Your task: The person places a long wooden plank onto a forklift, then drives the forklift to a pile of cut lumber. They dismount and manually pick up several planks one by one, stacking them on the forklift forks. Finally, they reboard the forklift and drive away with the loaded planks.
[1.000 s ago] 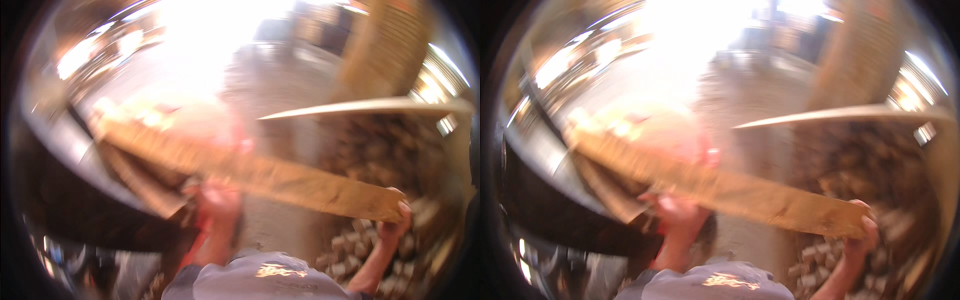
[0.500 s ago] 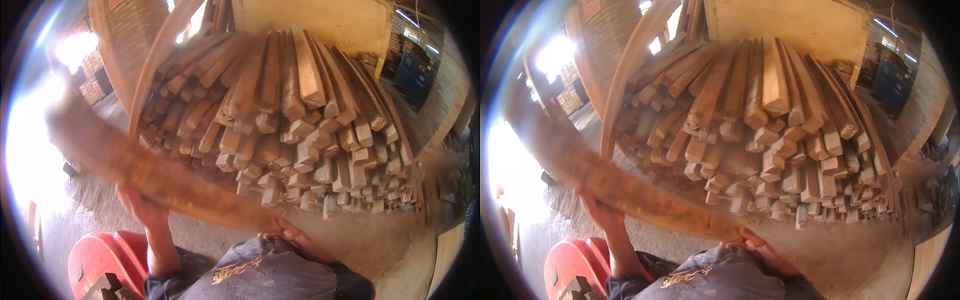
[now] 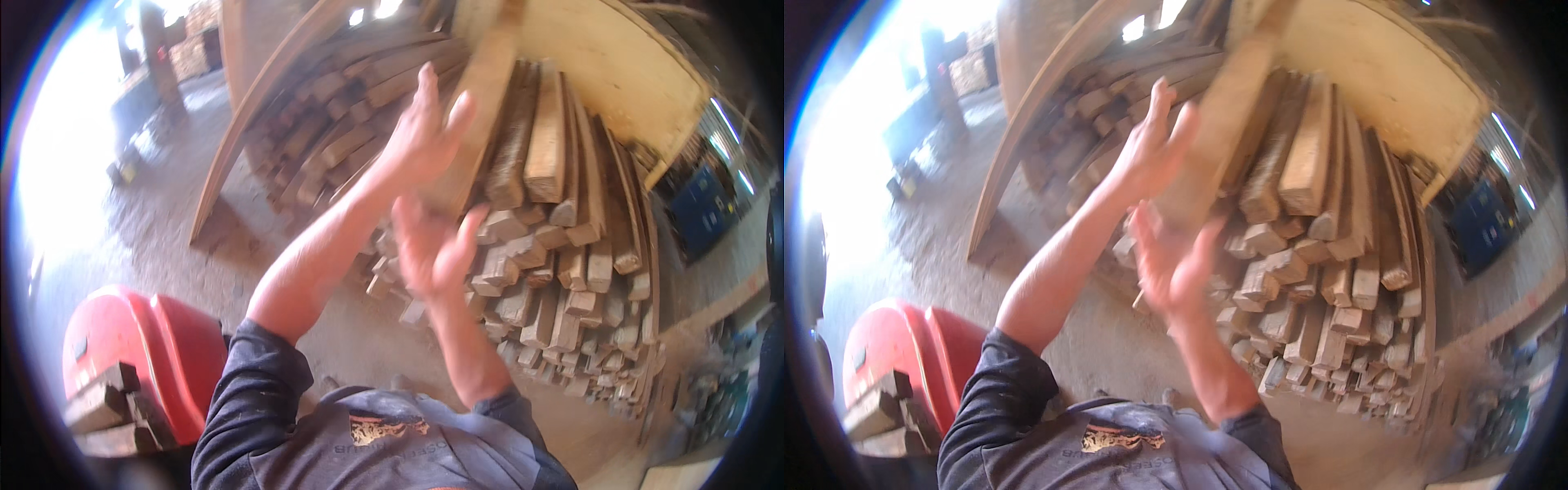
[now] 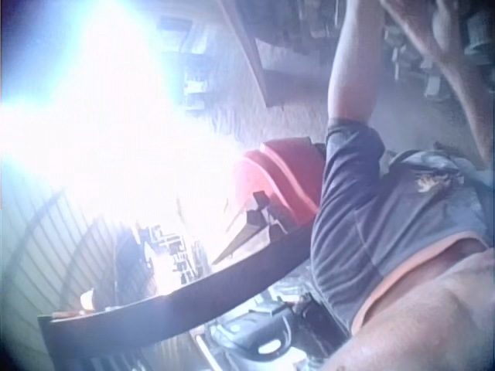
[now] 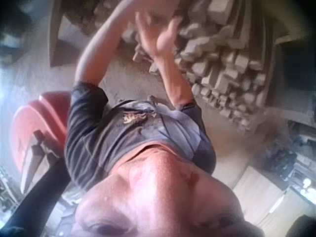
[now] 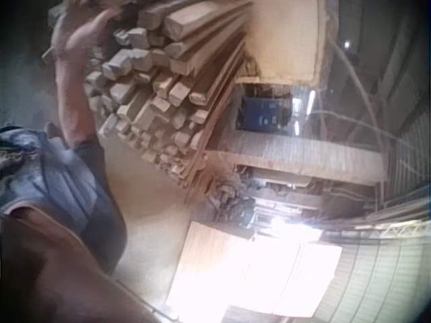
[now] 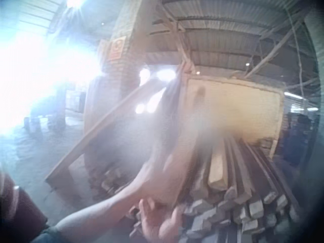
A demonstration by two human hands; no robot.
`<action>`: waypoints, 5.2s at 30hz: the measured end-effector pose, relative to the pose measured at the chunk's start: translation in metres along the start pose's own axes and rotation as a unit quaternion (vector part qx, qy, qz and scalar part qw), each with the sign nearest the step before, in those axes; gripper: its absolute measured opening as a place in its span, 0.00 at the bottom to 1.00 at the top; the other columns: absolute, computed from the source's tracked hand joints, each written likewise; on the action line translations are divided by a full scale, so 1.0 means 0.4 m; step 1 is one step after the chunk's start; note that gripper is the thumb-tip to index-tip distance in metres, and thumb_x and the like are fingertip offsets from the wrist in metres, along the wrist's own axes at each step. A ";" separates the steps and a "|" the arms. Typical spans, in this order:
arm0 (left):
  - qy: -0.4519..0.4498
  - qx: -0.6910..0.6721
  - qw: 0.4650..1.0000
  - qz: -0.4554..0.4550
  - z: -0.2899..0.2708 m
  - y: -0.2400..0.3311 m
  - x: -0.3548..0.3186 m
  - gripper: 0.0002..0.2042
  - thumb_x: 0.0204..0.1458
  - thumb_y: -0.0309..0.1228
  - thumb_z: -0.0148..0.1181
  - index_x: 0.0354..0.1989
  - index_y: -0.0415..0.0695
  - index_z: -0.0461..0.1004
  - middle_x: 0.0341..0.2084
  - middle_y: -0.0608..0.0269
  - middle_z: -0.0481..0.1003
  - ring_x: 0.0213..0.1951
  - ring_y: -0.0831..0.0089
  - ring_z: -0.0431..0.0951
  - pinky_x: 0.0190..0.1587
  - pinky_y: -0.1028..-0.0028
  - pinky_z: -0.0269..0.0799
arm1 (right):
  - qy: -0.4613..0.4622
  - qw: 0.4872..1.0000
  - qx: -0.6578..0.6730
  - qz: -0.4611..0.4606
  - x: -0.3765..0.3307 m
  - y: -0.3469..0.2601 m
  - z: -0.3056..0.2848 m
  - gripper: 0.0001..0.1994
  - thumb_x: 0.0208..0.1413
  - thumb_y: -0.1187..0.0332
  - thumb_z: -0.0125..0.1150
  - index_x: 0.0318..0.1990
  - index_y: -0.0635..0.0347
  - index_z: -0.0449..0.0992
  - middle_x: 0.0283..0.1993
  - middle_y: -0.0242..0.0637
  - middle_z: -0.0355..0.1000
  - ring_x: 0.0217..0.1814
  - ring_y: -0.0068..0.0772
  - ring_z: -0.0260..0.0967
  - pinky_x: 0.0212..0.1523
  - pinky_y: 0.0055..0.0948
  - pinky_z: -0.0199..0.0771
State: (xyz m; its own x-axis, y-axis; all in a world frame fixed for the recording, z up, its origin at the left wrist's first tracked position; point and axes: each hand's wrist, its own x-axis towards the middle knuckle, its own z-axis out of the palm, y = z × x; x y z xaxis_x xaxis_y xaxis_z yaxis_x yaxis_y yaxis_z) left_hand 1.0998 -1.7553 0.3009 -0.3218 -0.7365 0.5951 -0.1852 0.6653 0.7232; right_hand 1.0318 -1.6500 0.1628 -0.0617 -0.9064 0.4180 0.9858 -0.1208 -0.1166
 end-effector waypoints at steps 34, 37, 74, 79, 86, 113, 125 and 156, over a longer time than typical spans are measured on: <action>0.470 -0.266 0.838 -0.085 -0.771 -0.359 -1.338 0.48 0.71 0.75 0.38 0.76 0.40 0.68 0.60 0.53 0.81 0.60 0.60 0.82 0.65 0.59 0.75 | -0.416 0.671 -0.541 0.289 0.015 1.217 0.345 0.44 0.49 0.54 0.86 0.70 0.71 0.75 0.61 0.51 0.78 0.64 0.48 0.79 0.65 0.45 0.80; 0.624 -0.296 0.722 0.042 -0.863 -0.302 -1.224 0.51 0.59 0.79 0.56 0.73 0.42 0.68 0.56 0.57 0.79 0.58 0.58 0.77 0.66 0.52 0.74 | -0.272 0.757 -0.510 0.306 0.158 0.935 0.326 0.47 0.43 0.57 0.84 0.73 0.69 0.75 0.58 0.45 0.81 0.58 0.40 0.83 0.64 0.36 0.80; 0.208 -0.075 0.975 -0.006 -0.091 -0.331 0.026 0.22 0.77 0.53 0.56 0.45 0.42 0.74 0.32 0.64 0.73 0.34 0.73 0.73 0.40 0.65 0.74 | 0.311 0.820 -0.480 0.006 0.198 -0.094 0.009 0.38 0.65 0.50 0.78 0.70 0.72 0.73 0.51 0.46 0.79 0.45 0.33 0.82 0.47 0.32 0.82; 0.251 0.275 0.897 -0.237 -0.465 -0.643 -0.624 0.14 0.76 0.37 0.56 0.52 0.38 0.79 0.46 0.43 0.81 0.50 0.45 0.81 0.54 0.51 0.77 | 0.321 0.774 -0.508 0.199 -0.012 0.328 -0.311 0.20 0.70 0.64 0.72 0.63 0.67 0.80 0.49 0.42 0.83 0.41 0.35 0.83 0.43 0.39 0.89; 0.425 0.085 0.692 -0.577 -0.467 -0.586 -1.421 0.21 0.70 0.48 0.65 0.47 0.38 0.81 0.44 0.43 0.85 0.49 0.49 0.86 0.55 0.52 0.80 | -0.067 0.671 -0.609 0.417 -0.106 0.937 -0.296 0.31 0.73 0.63 0.70 0.76 0.71 0.69 0.56 0.41 0.82 0.47 0.26 0.80 0.48 0.30 0.84; 0.491 -0.553 0.661 0.124 -0.984 -0.454 -1.263 0.47 0.62 0.78 0.55 0.65 0.40 0.76 0.57 0.53 0.81 0.59 0.55 0.80 0.63 0.45 0.78 | 0.129 0.823 -0.458 0.311 0.097 0.602 0.057 0.24 0.64 0.50 0.64 0.59 0.59 0.81 0.54 0.40 0.83 0.55 0.39 0.82 0.52 0.43 0.84; 0.400 -0.466 0.786 -0.070 -0.535 -0.272 -0.659 0.42 0.78 0.64 0.37 0.82 0.37 0.58 0.73 0.38 0.71 0.75 0.43 0.71 0.78 0.42 0.67 | 0.196 0.940 -0.272 0.056 -0.715 -0.150 -0.284 0.33 0.63 0.58 0.76 0.73 0.59 0.73 0.73 0.44 0.73 0.79 0.45 0.69 0.72 0.48 0.76; 0.115 0.117 0.855 -0.491 -0.358 -0.635 -1.079 0.21 0.69 0.46 0.63 0.59 0.42 0.79 0.49 0.38 0.86 0.54 0.37 0.85 0.58 0.41 0.80 | 0.028 0.685 -0.660 0.308 -0.084 0.636 -0.184 0.26 0.74 0.70 0.66 0.75 0.64 0.72 0.59 0.42 0.82 0.49 0.25 0.81 0.42 0.23 0.81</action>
State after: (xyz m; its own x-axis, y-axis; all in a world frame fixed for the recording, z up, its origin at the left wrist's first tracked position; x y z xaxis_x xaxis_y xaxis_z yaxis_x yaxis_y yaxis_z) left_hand 1.4187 -1.6240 -0.0897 0.2823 -0.9409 -0.1869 -0.4510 -0.3021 0.8398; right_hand 1.2733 -1.6800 0.0528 0.2600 -0.9597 -0.1067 -0.1700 0.0632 -0.9834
